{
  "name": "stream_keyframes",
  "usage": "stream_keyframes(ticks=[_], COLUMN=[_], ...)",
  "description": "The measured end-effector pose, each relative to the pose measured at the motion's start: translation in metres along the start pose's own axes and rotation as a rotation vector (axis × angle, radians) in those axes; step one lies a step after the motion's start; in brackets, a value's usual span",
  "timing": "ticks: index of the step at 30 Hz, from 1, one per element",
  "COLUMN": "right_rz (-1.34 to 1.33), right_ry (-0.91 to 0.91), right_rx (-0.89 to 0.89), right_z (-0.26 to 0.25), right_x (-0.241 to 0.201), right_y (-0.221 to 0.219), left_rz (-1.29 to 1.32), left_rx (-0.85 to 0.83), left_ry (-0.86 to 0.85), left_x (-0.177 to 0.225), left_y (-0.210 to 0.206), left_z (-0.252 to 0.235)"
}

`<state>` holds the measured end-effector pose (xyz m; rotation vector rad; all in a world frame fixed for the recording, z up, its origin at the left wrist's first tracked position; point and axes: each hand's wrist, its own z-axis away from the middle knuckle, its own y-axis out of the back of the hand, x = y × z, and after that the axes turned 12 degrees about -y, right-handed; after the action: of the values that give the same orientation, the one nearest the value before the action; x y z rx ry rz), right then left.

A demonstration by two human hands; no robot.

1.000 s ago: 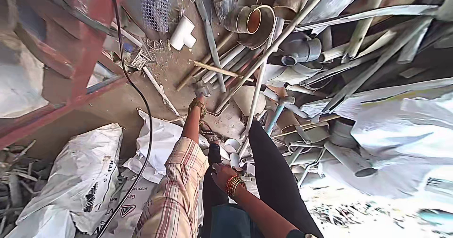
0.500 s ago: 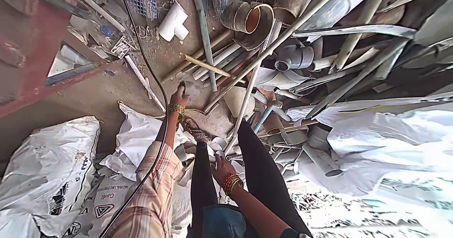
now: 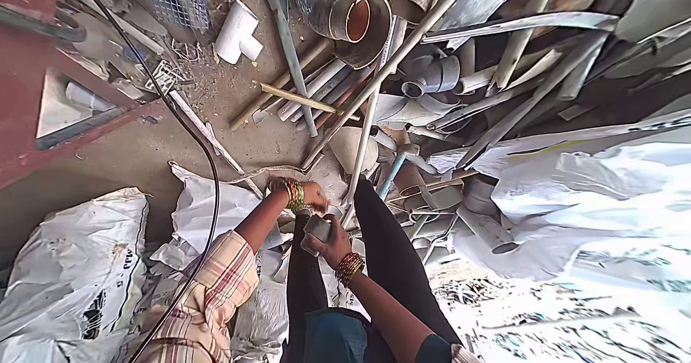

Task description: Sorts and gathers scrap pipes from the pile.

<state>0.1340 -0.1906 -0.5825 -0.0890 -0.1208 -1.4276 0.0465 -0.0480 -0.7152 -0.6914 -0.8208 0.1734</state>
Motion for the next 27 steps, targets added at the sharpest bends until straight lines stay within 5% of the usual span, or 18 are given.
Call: stream_keyframes(ticks=[1,4,8,14,19,23,27], right_rz=[0.03,0.115,0.234,0.284,0.317,0.425,0.222], right_ry=[-0.05,-0.089,-0.144,-0.142,-0.168,-0.149,-0.009], right_rx=[-0.025,-0.101,-0.193,-0.249,-0.272,-0.234,0.087], right_z=[-0.001,-0.001,0.004,0.017,0.023,0.013,-0.049], right_x=[-0.002,-0.006,-0.014,-0.035,-0.052,-0.085,-0.091], right_y=[0.003,0.004,0.011,0.024,0.037,0.076,0.131], left_rz=[-0.001,-0.056,-0.077,-0.378,-0.554,-0.44,-0.223], left_rx=[0.221,0.847,1.206,1.264,1.118,0.947,0.935], left_ry=[0.17,0.267,0.563,0.824,0.724,0.62,0.509], left_x=[0.022,0.006,-0.014,-0.001,0.0,0.014,0.018], left_y=[0.013,0.07,0.117,0.16,0.179,0.171,0.141], left_z=[-0.005,-0.009,-0.013,0.0,0.005,-0.017,-0.056])
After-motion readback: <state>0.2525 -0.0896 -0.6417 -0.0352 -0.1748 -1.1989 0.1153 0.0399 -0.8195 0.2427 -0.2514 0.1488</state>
